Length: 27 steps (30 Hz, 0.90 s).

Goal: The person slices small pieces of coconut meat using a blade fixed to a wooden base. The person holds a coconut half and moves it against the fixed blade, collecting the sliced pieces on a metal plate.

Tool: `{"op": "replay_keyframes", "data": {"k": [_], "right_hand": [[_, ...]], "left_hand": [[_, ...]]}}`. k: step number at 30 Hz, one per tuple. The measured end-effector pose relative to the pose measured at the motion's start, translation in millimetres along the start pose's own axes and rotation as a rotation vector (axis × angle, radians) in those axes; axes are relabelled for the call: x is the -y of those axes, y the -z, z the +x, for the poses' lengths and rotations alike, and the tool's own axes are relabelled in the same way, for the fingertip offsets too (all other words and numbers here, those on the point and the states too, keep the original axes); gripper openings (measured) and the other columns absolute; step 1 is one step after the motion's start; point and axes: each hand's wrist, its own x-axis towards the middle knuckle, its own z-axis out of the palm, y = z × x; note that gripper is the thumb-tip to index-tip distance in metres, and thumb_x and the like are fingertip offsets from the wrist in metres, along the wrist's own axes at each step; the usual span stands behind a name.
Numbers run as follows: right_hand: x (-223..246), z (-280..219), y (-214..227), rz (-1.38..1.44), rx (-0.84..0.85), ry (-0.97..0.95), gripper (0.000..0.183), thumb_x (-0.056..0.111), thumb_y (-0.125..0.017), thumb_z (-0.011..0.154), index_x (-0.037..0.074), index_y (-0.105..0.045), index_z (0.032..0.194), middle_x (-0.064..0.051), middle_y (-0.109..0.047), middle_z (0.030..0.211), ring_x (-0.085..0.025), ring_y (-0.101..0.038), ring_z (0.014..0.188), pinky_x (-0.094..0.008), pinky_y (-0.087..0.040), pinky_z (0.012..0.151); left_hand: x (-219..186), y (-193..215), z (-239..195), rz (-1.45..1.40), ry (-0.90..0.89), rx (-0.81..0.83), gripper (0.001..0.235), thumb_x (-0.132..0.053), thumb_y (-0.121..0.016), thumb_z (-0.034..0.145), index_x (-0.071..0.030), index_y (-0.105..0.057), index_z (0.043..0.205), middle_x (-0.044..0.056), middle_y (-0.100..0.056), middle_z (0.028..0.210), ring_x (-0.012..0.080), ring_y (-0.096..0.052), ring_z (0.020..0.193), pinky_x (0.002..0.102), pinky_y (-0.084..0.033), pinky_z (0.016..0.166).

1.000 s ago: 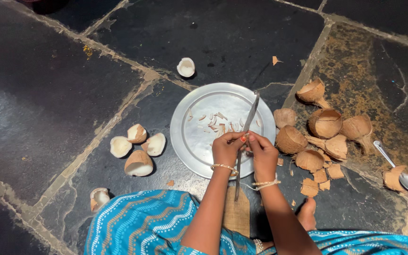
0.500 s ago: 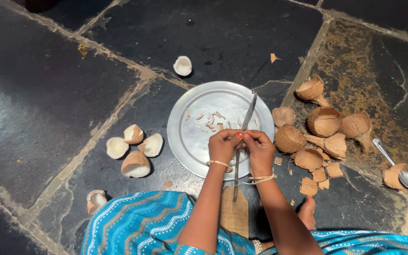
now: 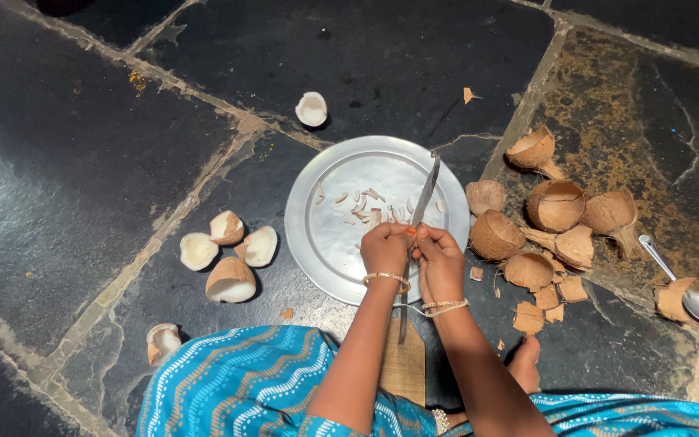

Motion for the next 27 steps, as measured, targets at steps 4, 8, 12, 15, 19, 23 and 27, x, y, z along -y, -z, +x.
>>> {"op": "replay_keyframes", "data": {"k": [4, 8, 12, 15, 19, 23, 27], "right_hand": [[-8, 2, 4, -0.026, -0.026, -0.054, 0.013, 0.009, -0.067, 0.097, -0.003, -0.065, 0.102, -0.008, -0.067, 0.082, -0.011, -0.055, 0.064, -0.024, -0.047, 0.060], [-30, 11, 12, -0.168, -0.128, -0.039, 0.022, 0.018, -0.065, 0.102, -0.003, -0.061, 0.098, -0.007, -0.063, 0.073, -0.009, -0.050, 0.055, -0.023, -0.040, 0.051], [-37, 17, 16, -0.332, -0.153, -0.026, 0.024, 0.021, -0.067, 0.102, -0.002, -0.062, 0.098, -0.006, -0.062, 0.072, -0.009, -0.050, 0.053, -0.024, -0.039, 0.049], [-23, 13, 10, -0.589, -0.230, 0.018, 0.025, 0.024, -0.066, 0.101, 0.000, -0.073, 0.102, -0.006, -0.064, 0.075, -0.009, -0.055, 0.057, -0.023, -0.045, 0.053], [4, -4, 3, -0.805, -0.065, 0.509, 0.024, 0.019, -0.069, 0.102, 0.000, -0.076, 0.114, -0.006, -0.071, 0.099, -0.010, -0.062, 0.078, -0.022, -0.050, 0.067], [17, -15, -5, -0.468, -0.008, 0.214, 0.025, 0.013, -0.071, 0.095, 0.001, -0.074, 0.117, -0.005, -0.076, 0.100, -0.008, -0.067, 0.080, -0.021, -0.055, 0.072], [19, -14, -5, -0.332, 0.034, 0.206, 0.021, 0.008, -0.073, 0.095, -0.003, -0.074, 0.112, -0.008, -0.076, 0.101, -0.010, -0.068, 0.082, -0.023, -0.056, 0.074]], "left_hand": [[14, -5, 6, -0.050, 0.083, -0.059, 0.013, -0.003, -0.073, 0.078, 0.001, -0.077, 0.090, 0.009, -0.073, 0.072, 0.0125, -0.062, 0.054, 0.026, -0.047, 0.049], [35, -7, 23, -0.063, 0.175, -0.094, 0.014, -0.004, -0.071, 0.080, 0.003, -0.075, 0.091, 0.011, -0.071, 0.071, 0.0149, -0.062, 0.053, 0.028, -0.048, 0.048], [54, -1, 30, -0.086, 0.157, -0.043, 0.016, -0.002, -0.073, 0.078, 0.008, -0.077, 0.089, 0.011, -0.070, 0.070, 0.0147, -0.062, 0.054, 0.027, -0.049, 0.048], [44, 5, 25, -0.139, 0.075, 0.013, 0.015, 0.000, -0.073, 0.080, 0.006, -0.076, 0.094, 0.009, -0.074, 0.074, 0.0124, -0.066, 0.058, 0.025, -0.053, 0.053], [12, 9, 4, -0.013, -0.136, 0.117, 0.017, -0.005, -0.077, 0.086, 0.002, -0.079, 0.101, 0.009, -0.076, 0.077, 0.0096, -0.066, 0.063, 0.022, -0.054, 0.058], [-5, 12, -7, 0.080, -0.203, 0.096, 0.018, -0.008, -0.078, 0.086, 0.000, -0.081, 0.101, 0.008, -0.077, 0.077, 0.0095, -0.068, 0.065, 0.022, -0.053, 0.059], [-9, 13, -7, 0.047, -0.260, 0.164, 0.013, -0.007, -0.078, 0.084, -0.002, -0.080, 0.096, 0.007, -0.078, 0.079, 0.0088, -0.071, 0.068, 0.022, -0.056, 0.062]]}}
